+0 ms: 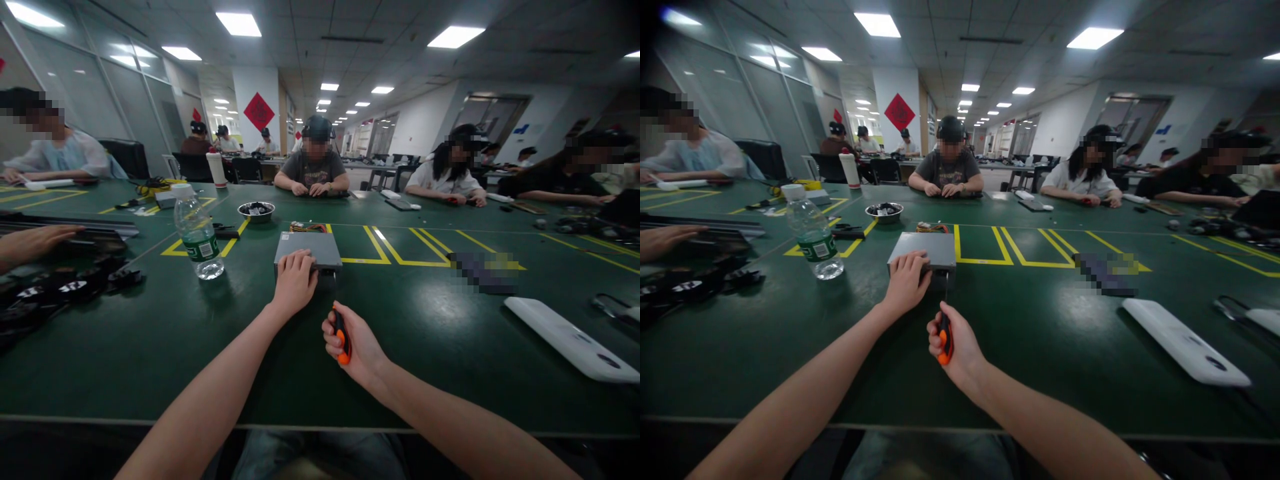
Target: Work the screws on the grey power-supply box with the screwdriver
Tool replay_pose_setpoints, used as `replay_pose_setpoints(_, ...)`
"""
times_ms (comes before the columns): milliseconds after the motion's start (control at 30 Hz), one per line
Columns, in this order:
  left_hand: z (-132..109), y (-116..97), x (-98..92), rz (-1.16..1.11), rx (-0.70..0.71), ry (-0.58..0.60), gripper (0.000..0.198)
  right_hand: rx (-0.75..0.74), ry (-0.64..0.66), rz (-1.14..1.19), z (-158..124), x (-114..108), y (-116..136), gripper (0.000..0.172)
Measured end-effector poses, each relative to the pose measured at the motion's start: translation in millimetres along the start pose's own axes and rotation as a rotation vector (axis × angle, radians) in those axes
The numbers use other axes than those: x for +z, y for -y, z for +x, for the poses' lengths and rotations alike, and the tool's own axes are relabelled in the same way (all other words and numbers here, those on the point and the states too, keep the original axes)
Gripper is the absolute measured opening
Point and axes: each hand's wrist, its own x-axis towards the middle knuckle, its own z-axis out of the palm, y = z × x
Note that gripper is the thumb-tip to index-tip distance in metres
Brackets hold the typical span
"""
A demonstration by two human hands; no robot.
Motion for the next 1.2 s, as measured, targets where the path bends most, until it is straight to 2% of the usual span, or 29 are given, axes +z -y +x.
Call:
replay_pose_setpoints(267,-0.4,0.9,2.2,-0.020,-0.013,-0.003,0.022,-0.005,-0.050,0.020,-0.5,-1.1,0.1,0.023)
replay_pose_setpoints(1200,-1.3,1.3,2.3,-0.013,-0.008,-0.001,0.025,0.003,-0.084,0.002,4.8,1.8,4.6,0.023)
